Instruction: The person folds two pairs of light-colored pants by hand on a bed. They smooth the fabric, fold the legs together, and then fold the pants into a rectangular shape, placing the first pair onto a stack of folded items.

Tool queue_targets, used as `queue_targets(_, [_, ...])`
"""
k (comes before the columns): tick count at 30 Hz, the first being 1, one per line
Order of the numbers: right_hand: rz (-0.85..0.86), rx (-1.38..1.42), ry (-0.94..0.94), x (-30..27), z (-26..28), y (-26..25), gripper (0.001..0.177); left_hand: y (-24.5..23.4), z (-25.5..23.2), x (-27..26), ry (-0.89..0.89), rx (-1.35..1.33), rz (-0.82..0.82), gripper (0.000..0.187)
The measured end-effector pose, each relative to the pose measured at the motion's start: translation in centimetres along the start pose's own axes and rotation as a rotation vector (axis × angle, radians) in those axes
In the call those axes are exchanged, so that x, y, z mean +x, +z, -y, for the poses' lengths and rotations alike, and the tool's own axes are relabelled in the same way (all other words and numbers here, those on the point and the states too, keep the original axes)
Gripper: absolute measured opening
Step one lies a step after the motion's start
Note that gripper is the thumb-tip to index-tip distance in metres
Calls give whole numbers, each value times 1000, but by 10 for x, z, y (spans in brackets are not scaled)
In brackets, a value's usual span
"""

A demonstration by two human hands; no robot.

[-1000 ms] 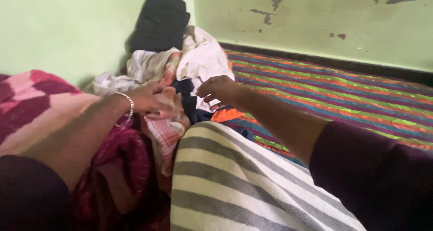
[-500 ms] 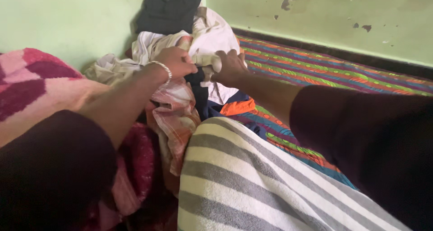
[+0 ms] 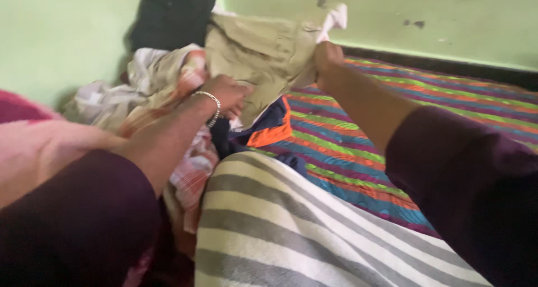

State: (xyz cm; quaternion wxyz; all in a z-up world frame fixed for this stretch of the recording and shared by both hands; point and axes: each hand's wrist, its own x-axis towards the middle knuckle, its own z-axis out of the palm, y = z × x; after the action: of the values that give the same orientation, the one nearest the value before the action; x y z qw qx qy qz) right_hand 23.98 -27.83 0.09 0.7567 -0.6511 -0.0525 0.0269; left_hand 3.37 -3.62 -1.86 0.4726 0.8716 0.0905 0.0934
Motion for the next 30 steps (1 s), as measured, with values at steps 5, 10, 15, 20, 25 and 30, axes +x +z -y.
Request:
queue_targets(5, [187,627,187,-53,50,-93,56,76,-5,47,-120,696,-62,112])
queue_targets(10, [50,731,206,-159,94,-162,88,151,-30,8,-379,-357,48,86])
queue_targets(15, [276,559,108,-179,102,-255,65,199,-85,-13,-296,-988,393,65])
queue_targets(20, [-26,211,246,-179,89,-356,41,267,-145,5,-436,-674,280,31])
queue_targets(25, [-300,236,138,-182,55,-440,44,309,-191,5,-275,-677,733,29])
queue_targets(30, [-677,165,197,-222,25,-474,48,331,-164,-9,-218,-579,747,31])
